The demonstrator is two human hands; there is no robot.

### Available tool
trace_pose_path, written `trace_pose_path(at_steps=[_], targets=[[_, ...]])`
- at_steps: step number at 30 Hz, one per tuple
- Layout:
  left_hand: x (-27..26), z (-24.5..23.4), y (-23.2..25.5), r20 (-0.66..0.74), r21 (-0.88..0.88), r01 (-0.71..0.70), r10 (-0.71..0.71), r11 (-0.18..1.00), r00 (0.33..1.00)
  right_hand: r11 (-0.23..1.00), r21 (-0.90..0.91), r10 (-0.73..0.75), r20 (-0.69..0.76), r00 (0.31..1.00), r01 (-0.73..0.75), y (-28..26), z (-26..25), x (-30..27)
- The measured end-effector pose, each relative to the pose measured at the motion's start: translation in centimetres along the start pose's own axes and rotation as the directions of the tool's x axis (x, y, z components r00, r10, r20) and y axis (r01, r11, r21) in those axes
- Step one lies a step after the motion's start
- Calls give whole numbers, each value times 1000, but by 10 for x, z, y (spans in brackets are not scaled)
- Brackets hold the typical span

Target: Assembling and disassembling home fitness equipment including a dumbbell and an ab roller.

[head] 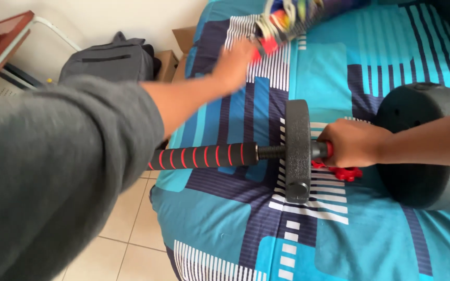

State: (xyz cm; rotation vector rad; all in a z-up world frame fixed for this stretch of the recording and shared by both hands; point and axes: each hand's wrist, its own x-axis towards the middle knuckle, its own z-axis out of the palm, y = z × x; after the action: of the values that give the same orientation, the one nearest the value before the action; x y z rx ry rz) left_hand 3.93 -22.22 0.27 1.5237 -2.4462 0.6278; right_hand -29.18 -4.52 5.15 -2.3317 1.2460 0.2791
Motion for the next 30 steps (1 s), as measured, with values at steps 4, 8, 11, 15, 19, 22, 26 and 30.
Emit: trace_pose_path(at_steps=[4,8,11,15,19,22,26,30], targets=[[-33,-26,50,123,-192,-18,43,981,992,1000,-5,3,-21,1000,-4,1,0,0],[-34,-14,54,76,-213,17,-1,977,997,1000,-27,-4,-24,1000,4,3,2,-2],[-73,-86,93,36,-390,46,-34,920,999,1000,-24,13,-10,1000,-14,-1,0,-3],[-174,-173,145,-79,-639,71,-157,766,984,999,-27,22,-29,999,-23,3,1,0],[-221,-211,167,-139,-306,10,-56,952,989,999,-34,-1,-44,999,-1,4,4,3],[-208,-186,162,16,-301,145,-147,942,989,999,-26,18,-48,999,-20,-1,2,0],[-174,-176,130,227,-298,199,-133,934,965,999,-25,31,-49,998,-32,1,5,8],[-135,-112,75,792,-448,477,88,756,605,999,-22,28,-67,997,-29,4,5,8]])
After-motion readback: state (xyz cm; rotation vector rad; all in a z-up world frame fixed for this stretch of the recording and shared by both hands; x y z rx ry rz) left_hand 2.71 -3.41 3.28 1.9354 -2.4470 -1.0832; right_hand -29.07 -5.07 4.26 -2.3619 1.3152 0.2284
